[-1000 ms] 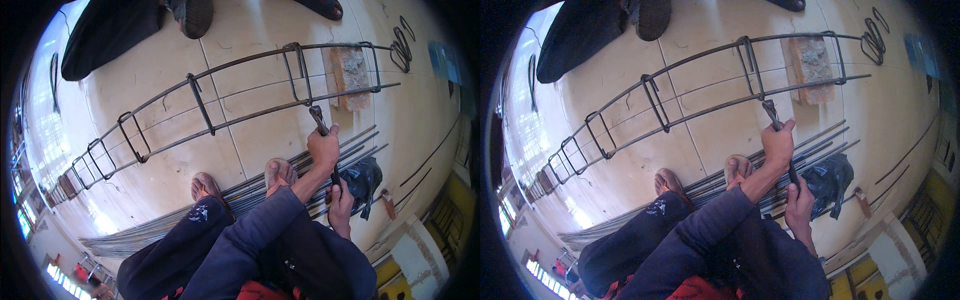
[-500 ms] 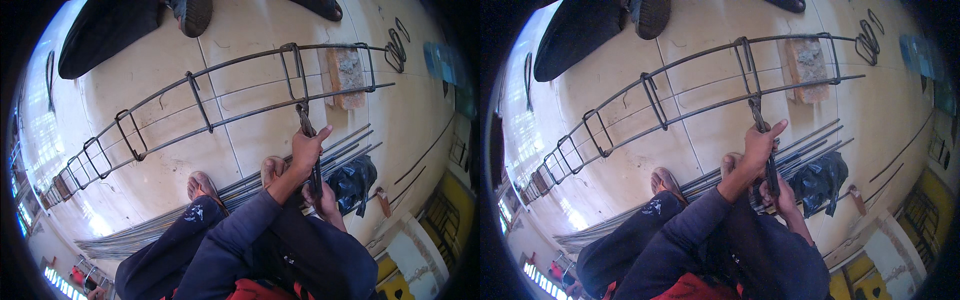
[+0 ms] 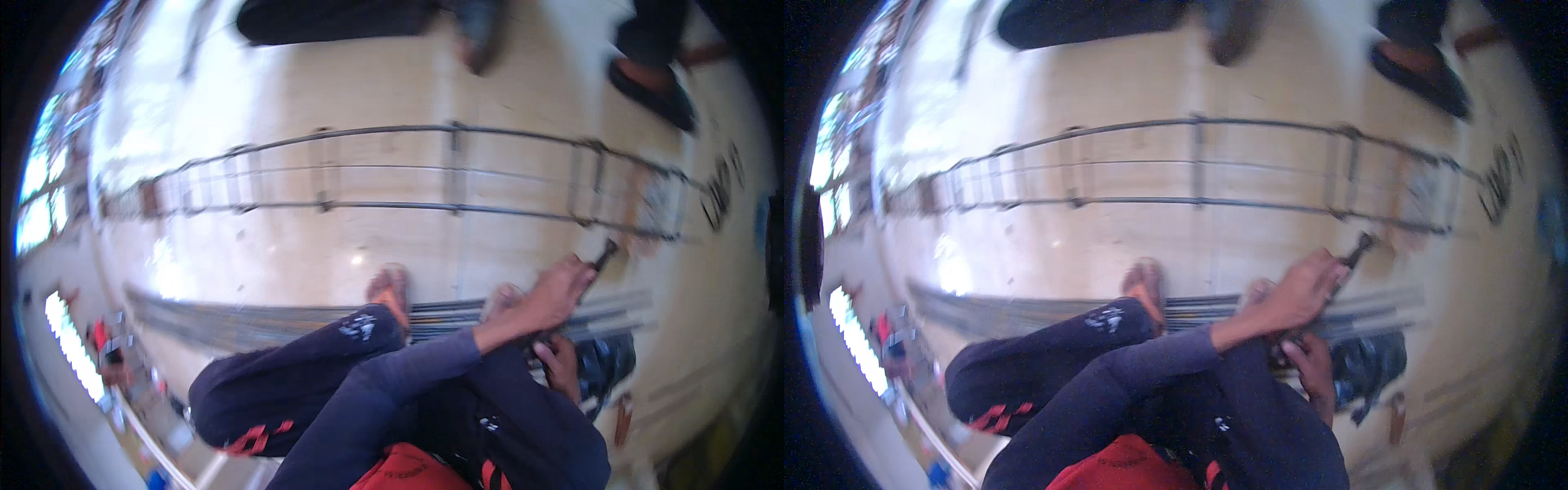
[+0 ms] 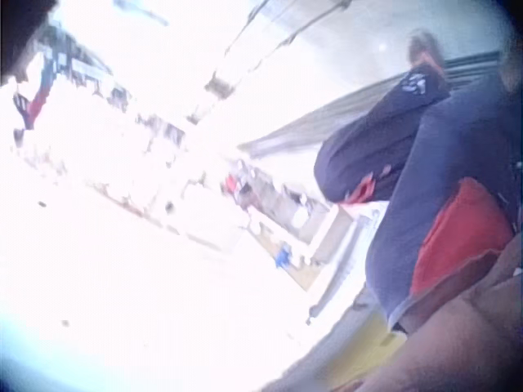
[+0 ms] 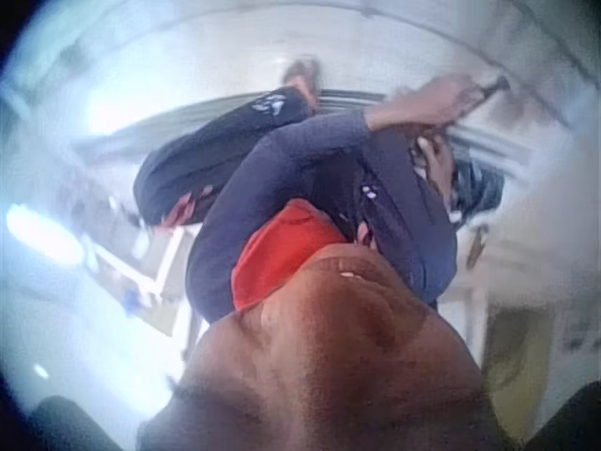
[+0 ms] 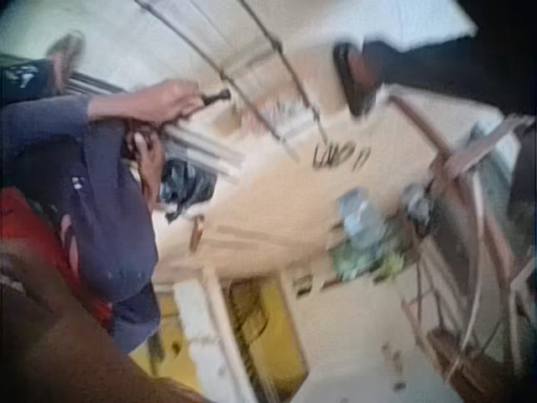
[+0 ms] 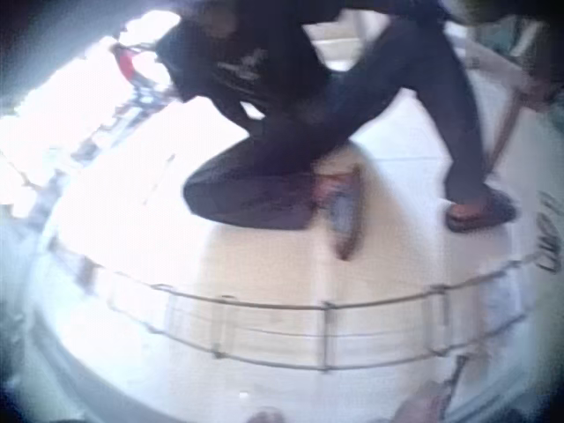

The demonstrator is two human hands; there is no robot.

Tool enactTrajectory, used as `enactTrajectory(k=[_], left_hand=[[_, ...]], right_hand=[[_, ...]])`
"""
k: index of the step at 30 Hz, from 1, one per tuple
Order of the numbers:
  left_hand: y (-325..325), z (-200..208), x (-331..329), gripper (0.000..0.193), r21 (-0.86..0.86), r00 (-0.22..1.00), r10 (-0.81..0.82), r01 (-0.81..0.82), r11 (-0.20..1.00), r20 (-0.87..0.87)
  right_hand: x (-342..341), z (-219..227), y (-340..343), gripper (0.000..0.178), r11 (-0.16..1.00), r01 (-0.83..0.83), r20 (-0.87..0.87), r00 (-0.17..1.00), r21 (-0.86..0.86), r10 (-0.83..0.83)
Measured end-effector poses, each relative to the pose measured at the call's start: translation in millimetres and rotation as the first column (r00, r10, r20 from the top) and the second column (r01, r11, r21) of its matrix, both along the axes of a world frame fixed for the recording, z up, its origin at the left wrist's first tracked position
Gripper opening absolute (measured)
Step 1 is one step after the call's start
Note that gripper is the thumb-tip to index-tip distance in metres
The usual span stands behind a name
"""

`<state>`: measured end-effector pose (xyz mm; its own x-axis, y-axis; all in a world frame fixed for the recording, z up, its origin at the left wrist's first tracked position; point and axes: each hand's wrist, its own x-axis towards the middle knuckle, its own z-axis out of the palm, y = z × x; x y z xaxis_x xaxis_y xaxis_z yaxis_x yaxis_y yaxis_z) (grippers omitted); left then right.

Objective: The person sits on the floor and assembles a metal ladder-like frame by tying wire ties around the intersections of the metal rods using pliers. The person repeatedly wraps and twists the wire to secure the joints.

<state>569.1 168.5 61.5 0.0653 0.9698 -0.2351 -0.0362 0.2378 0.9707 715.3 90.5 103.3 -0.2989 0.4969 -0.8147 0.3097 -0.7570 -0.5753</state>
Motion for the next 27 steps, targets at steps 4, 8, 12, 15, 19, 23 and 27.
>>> enactTrajectory(k=[4, 8, 12, 15, 19, 23, 27], left_hand=[[17.4, -0.6, -47.7, 0.023, 0.18, 0.867, 0.004, 0.099, 0.979, -0.499], [33.9, 24.1, -105.0, 0.024, 0.26, 0.771, 0.126, 0.054, 0.964, -0.625], [49.3, 56.5, -140.1, 0.026, 0.313, 0.798, 0.162, 0.034, 0.949, -0.58], [66.1, 87.9, -148.0, 0.028, 0.3, 0.878, 0.101, 0.05, 0.953, -0.468], [71.5, 114.1, -170.1, 0.028, 0.368, 0.925, 0.034, 0.116, 0.922, -0.378], [77.2, 142.7, -206.3, 0.029, 0.095, 0.764, -0.333, 0.455, 0.886, -0.553], [33.5, 135.4, -257.6, 0.028, -0.21, 0.533, -0.565, 0.584, 0.784, -0.63]], right_hand=[[-10.3, -4.6, 15.4, 0.022, 0.984, -0.12, 0.227, 0.97, 0.133, 0.087], [16.4, -17.9, 37.3, 0.034, 0.976, -0.201, -0.202, 0.963, -0.087, 0.18], [20.4, -20.8, 34.1, 0.039, 0.961, -0.264, -0.172, 0.954, -0.086, 0.247], [13.4, -38.1, 42.4, 0.04, 0.938, -0.346, -0.241, 0.911, -0.006, 0.334], [-29.3, -18.3, 44.9, 0.027, 0.931, -0.362, -0.36, 0.875, -0.045, 0.323], [-55.9, -15.0, 59.7, 0.018, 0.914, -0.4, -0.377, 0.838, 0.067, 0.395], [-52.3, -38.9, 56.9, 0.019, 0.895, -0.432, -0.351, 0.826, 0.11, 0.442]])
